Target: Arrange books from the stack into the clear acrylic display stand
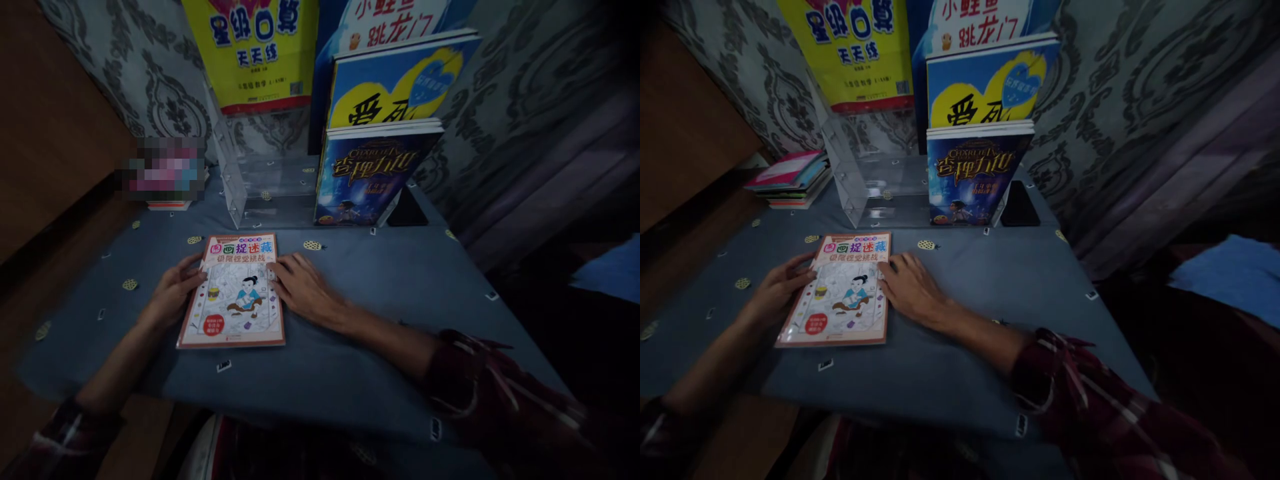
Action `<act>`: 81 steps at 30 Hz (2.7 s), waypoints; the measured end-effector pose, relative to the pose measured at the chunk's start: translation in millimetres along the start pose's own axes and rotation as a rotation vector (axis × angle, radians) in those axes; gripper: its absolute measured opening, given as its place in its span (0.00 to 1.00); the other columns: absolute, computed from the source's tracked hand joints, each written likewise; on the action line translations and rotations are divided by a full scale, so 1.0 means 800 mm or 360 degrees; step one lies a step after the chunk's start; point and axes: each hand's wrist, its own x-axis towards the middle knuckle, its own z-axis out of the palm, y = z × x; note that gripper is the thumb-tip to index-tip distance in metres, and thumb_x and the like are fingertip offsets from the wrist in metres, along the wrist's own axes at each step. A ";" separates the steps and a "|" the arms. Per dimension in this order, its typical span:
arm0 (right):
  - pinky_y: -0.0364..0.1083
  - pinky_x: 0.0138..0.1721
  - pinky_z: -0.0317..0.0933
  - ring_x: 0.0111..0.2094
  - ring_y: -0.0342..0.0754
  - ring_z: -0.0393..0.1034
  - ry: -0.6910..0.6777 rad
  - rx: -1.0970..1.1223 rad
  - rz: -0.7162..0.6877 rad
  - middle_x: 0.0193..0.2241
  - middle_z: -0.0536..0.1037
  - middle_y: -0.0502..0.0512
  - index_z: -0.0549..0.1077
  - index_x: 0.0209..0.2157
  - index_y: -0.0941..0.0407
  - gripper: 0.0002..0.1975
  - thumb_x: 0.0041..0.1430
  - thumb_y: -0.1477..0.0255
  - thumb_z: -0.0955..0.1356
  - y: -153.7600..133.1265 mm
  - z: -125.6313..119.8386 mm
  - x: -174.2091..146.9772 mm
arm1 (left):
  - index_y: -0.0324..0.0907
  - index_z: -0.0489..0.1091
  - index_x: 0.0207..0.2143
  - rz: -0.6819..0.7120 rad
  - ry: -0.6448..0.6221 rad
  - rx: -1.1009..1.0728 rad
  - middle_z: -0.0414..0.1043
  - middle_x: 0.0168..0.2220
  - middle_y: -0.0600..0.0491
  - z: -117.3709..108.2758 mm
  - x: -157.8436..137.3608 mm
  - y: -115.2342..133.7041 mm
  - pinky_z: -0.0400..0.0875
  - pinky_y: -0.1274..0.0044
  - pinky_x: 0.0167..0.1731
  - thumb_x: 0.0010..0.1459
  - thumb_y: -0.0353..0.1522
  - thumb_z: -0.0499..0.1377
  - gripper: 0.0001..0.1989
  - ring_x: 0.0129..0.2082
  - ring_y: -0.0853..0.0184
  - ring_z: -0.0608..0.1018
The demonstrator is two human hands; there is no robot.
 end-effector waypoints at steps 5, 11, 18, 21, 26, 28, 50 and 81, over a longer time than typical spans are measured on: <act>0.56 0.59 0.64 0.55 0.55 0.68 0.0272 0.0417 -0.0020 0.53 0.77 0.65 0.72 0.55 0.59 0.15 0.74 0.70 0.61 0.018 0.007 0.001 | 0.41 0.70 0.55 0.0137 -0.0024 0.0092 0.80 0.33 0.52 -0.001 0.045 0.012 0.78 0.73 0.28 0.42 0.31 0.71 0.35 0.27 0.62 0.82; 0.60 0.56 0.64 0.51 0.58 0.70 0.0182 0.0416 0.0042 0.49 0.80 0.64 0.76 0.48 0.57 0.13 0.72 0.69 0.62 0.030 0.016 0.004 | 0.41 0.77 0.47 0.0724 0.0049 0.1133 0.76 0.39 0.49 -0.012 0.054 0.000 0.77 0.65 0.46 0.52 0.39 0.65 0.20 0.41 0.57 0.80; 0.61 0.58 0.64 0.55 0.58 0.69 0.0256 0.0477 -0.0100 0.53 0.78 0.65 0.79 0.45 0.58 0.12 0.70 0.72 0.64 0.031 0.015 0.005 | 0.45 0.73 0.56 0.1556 -0.0722 0.1917 0.74 0.56 0.45 0.028 -0.032 -0.010 0.73 0.61 0.55 0.69 0.42 0.59 0.18 0.55 0.55 0.76; 0.60 0.57 0.64 0.56 0.58 0.70 0.0245 0.0538 -0.0209 0.49 0.81 0.63 0.79 0.45 0.58 0.12 0.68 0.73 0.64 0.029 0.015 0.006 | 0.42 0.72 0.56 0.1752 -0.0806 0.2027 0.76 0.55 0.42 0.041 -0.052 -0.020 0.74 0.60 0.53 0.68 0.44 0.60 0.20 0.54 0.54 0.77; 0.60 0.56 0.64 0.52 0.56 0.74 0.0197 0.0591 -0.0292 0.44 0.83 0.61 0.79 0.46 0.57 0.12 0.68 0.74 0.64 0.025 0.013 0.005 | 0.41 0.75 0.52 0.1827 -0.0731 0.1998 0.79 0.55 0.44 0.042 -0.058 -0.030 0.75 0.61 0.54 0.70 0.38 0.59 0.13 0.56 0.56 0.79; 0.60 0.57 0.63 0.52 0.56 0.74 0.0173 0.0603 -0.0304 0.45 0.83 0.60 0.79 0.47 0.57 0.13 0.68 0.73 0.64 0.023 0.011 0.004 | 0.43 0.77 0.50 0.1745 -0.0755 0.1891 0.80 0.53 0.47 0.041 -0.059 -0.029 0.75 0.61 0.55 0.71 0.37 0.58 0.12 0.57 0.57 0.79; 0.67 0.69 0.51 0.68 0.62 0.61 -0.0135 0.0323 -0.0435 0.65 0.69 0.71 0.70 0.61 0.60 0.35 0.64 0.50 0.71 0.010 0.009 -0.011 | 0.45 0.80 0.47 0.1585 -0.0728 0.1692 0.83 0.50 0.48 0.041 -0.067 -0.036 0.74 0.57 0.57 0.69 0.37 0.60 0.11 0.58 0.54 0.79; 0.68 0.72 0.42 0.75 0.64 0.47 -0.0279 -0.0083 0.0169 0.71 0.56 0.77 0.58 0.71 0.67 0.43 0.71 0.46 0.59 0.043 0.013 0.067 | 0.50 0.58 0.72 0.1573 -0.0548 0.2059 0.60 0.71 0.44 0.002 -0.009 -0.071 0.51 0.51 0.70 0.67 0.52 0.57 0.36 0.72 0.48 0.62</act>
